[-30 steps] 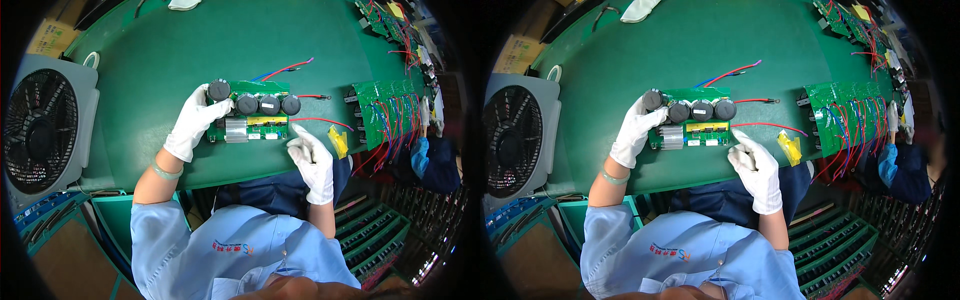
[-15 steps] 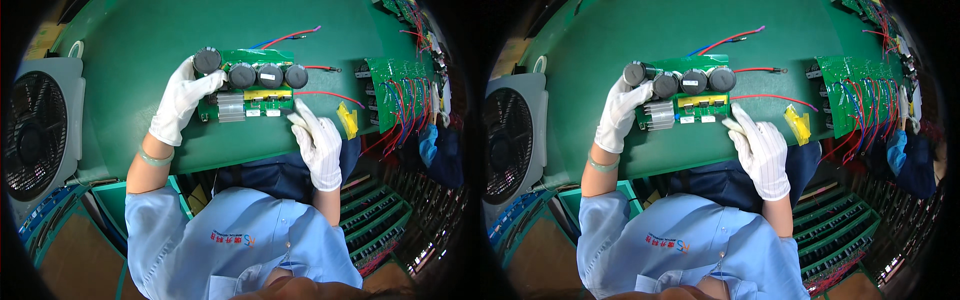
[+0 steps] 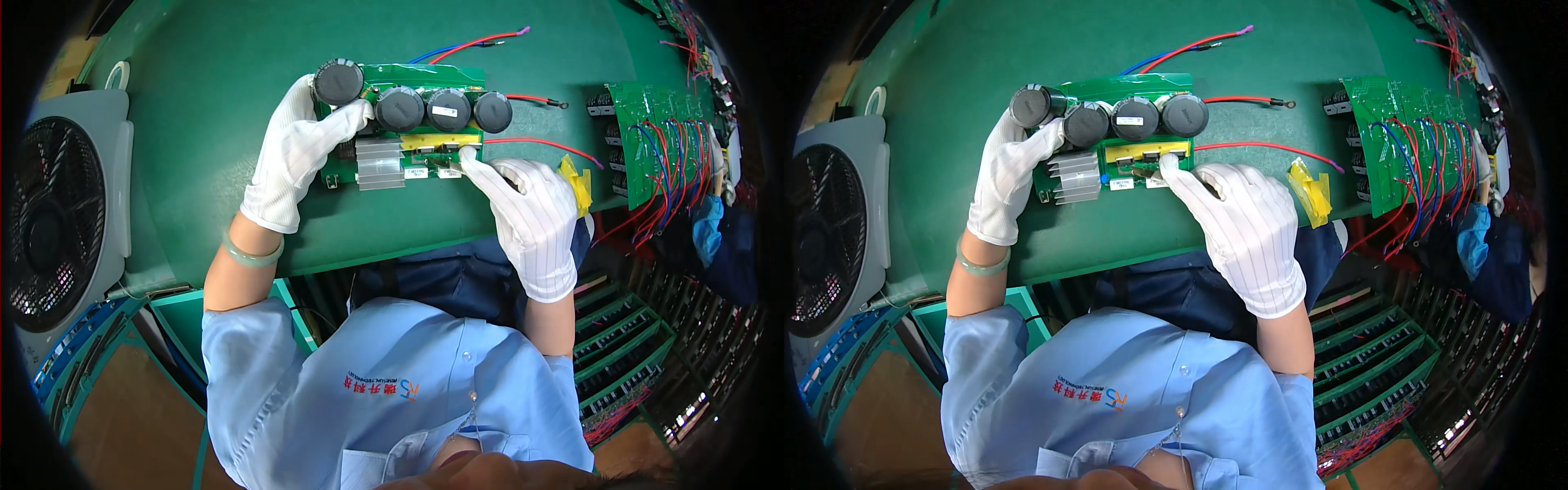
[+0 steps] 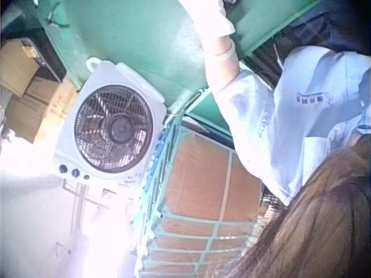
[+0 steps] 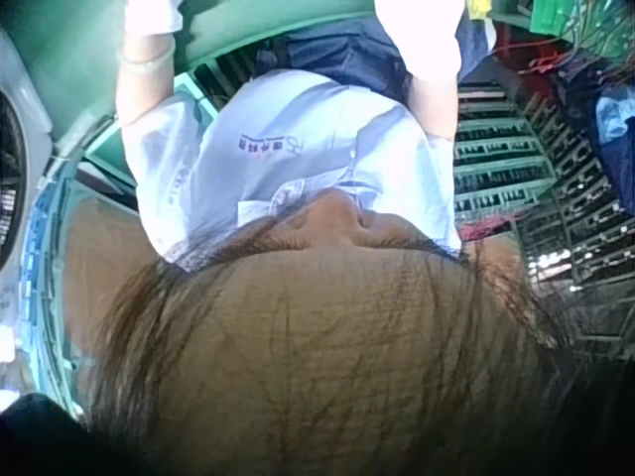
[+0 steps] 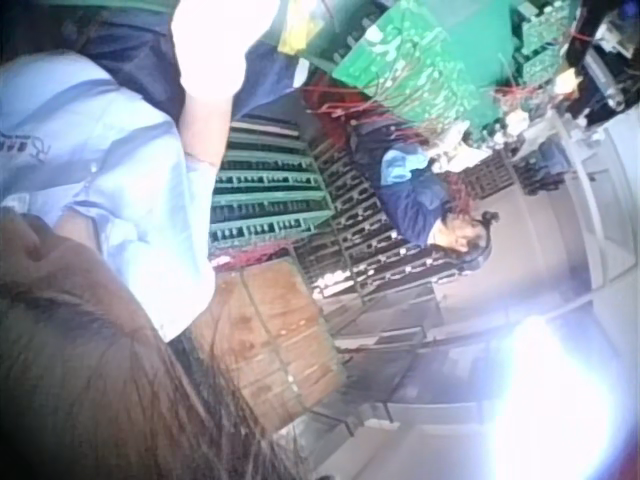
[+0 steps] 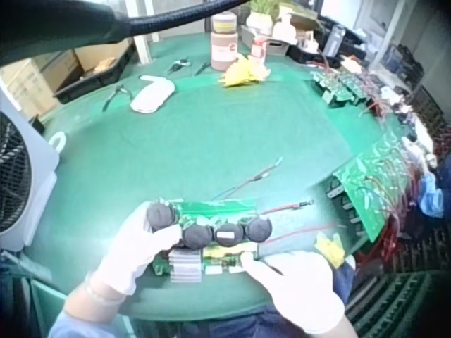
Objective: The person handles green circuit boards with attached wires, using a yellow scraper tool to clean or scrape the surface of the boards. They flip the boards over to inspect the components, including large cylindrical capacitors, and repeat the scraping process on different boards.
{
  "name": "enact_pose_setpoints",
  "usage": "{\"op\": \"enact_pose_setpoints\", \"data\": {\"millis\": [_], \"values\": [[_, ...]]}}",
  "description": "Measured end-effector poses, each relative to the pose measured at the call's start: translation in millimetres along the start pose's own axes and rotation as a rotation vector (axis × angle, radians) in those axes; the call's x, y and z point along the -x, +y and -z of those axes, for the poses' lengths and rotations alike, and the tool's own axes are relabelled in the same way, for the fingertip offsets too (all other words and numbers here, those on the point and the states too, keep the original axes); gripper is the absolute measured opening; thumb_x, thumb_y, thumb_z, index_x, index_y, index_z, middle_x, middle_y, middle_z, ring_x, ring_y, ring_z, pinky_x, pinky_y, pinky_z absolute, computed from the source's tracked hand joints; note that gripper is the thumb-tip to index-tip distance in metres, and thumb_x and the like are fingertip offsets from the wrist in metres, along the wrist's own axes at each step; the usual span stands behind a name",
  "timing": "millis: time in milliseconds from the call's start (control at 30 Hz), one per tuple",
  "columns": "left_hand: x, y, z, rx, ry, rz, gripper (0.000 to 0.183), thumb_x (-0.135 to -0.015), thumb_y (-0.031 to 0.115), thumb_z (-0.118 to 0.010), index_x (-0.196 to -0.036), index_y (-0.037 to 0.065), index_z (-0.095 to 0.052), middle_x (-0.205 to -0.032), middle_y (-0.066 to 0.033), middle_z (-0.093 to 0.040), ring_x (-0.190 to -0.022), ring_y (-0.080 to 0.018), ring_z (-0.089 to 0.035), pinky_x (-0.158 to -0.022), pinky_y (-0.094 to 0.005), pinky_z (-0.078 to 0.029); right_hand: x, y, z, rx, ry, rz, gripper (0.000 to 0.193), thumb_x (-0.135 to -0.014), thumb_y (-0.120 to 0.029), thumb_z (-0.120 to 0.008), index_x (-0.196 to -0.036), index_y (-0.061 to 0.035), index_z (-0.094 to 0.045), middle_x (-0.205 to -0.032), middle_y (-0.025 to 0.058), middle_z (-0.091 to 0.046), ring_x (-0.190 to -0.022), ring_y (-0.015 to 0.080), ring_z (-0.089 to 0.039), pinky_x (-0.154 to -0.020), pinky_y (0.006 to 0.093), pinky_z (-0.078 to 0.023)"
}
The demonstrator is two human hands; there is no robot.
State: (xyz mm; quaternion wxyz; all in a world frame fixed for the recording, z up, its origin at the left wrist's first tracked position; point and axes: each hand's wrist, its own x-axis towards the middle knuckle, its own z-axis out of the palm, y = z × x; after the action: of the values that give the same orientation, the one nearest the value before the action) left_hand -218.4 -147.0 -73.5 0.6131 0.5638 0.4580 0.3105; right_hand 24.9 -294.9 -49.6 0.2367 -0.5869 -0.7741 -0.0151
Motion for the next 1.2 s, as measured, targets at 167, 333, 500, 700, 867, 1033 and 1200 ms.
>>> {"op": "enact_pose_setpoints", "data": {"millis": [167,333,500,700,867,1033,1200], "values": [[0.3,-0.4,-2.1,-0.024,0.008,-0.048,0.042,-0.084,0.02,-0.081,-0.111,-0.003,-0.059,-0.102,-0.0069,-0.064,-0.092,-0.0131,-0.058,-0.084,-0.0284,-0.05,-1.9,2.8,-3.4,-0.001,-0.005,0.03,0.049,-0.074,-0.01,-0.064,-0.122,-0.0135,-0.072,-0.098,0.0055,-0.065,-0.084,0.0232,-0.064,-0.068,0.0363,-0.048],[1.9,3.8,-2.8,-0.028,0.008,-0.047,0.04,-0.085,0.017,-0.08,-0.111,-0.004,-0.058,-0.101,-0.0071,-0.063,-0.09,-0.0124,-0.058,-0.081,-0.028,-0.051,-2.8,3.9,-4.1,-0.003,-0.003,0.033,0.05,-0.072,-0.008,-0.065,-0.121,-0.0136,-0.072,-0.098,0.0058,-0.065,-0.083,0.0236,-0.064,-0.068,0.0364,-0.049],[3.7,1.0,-1.1,0.031,-0.02,-0.053,0.04,-0.087,0.013,-0.078,-0.115,-0.003,-0.054,-0.104,-0.0067,-0.061,-0.093,-0.0114,-0.057,-0.084,-0.0279,-0.051,-0.8,10.2,-10.5,-0.07,0.008,0.052,0.049,-0.073,-0.007,-0.066,-0.121,-0.0135,-0.072,-0.096,0.0061,-0.065,-0.082,0.0248,-0.064,-0.069,0.0374,-0.049],[3.6,0.1,-2.3,0.021,-0.024,-0.058,0.044,-0.087,0.014,-0.078,-0.119,-0.002,-0.052,-0.109,-0.0069,-0.06,-0.099,-0.0123,-0.056,-0.09,-0.0285,-0.049,-1.2,16.9,-17.0,-0.121,0.018,0.072,0.047,-0.073,-0.006,-0.066,-0.12,-0.0135,-0.072,-0.096,0.0075,-0.066,-0.083,0.0262,-0.064,-0.069,0.0377,-0.05],[2.5,-1.7,-1.4,0.002,-0.032,-0.049,0.047,-0.087,0.015,-0.079,-0.122,-0.001,-0.052,-0.111,-0.0071,-0.06,-0.102,-0.0141,-0.056,-0.094,-0.0306,-0.048,-0.8,17.7,-20.3,-0.117,0.047,0.09,0.046,-0.073,-0.008,-0.066,-0.119,-0.0128,-0.072,-0.094,0.0074,-0.065,-0.082,0.0259,-0.064,-0.067,0.0369,-0.051],[2.4,-1.2,-1.4,0.064,-0.038,-0.003,0.054,-0.087,0.016,-0.079,-0.126,-0.002,-0.048,-0.112,-0.0084,-0.059,-0.104,-0.0145,-0.057,-0.097,-0.0303,-0.047,-3.6,19.7,-19.3,-0.115,0.052,0.118,0.046,-0.074,-0.009,-0.066,-0.119,-0.012,-0.072,-0.09,0.0061,-0.064,-0.078,0.024,-0.063,-0.063,0.0355,-0.05],[0.9,-5.3,2.4,0.036,-0.052,-0.019,0.061,-0.087,0.021,-0.079,-0.131,-0.004,-0.044,-0.117,-0.0099,-0.056,-0.11,-0.0156,-0.055,-0.101,-0.0315,-0.046,-2.1,23.8,-25.0,-0.142,0.075,0.123,0.045,-0.074,-0.009,-0.066,-0.119,-0.0134,-0.072,-0.088,0.0031,-0.065,-0.076,0.0209,-0.063,-0.06,0.0336,-0.049]]}}
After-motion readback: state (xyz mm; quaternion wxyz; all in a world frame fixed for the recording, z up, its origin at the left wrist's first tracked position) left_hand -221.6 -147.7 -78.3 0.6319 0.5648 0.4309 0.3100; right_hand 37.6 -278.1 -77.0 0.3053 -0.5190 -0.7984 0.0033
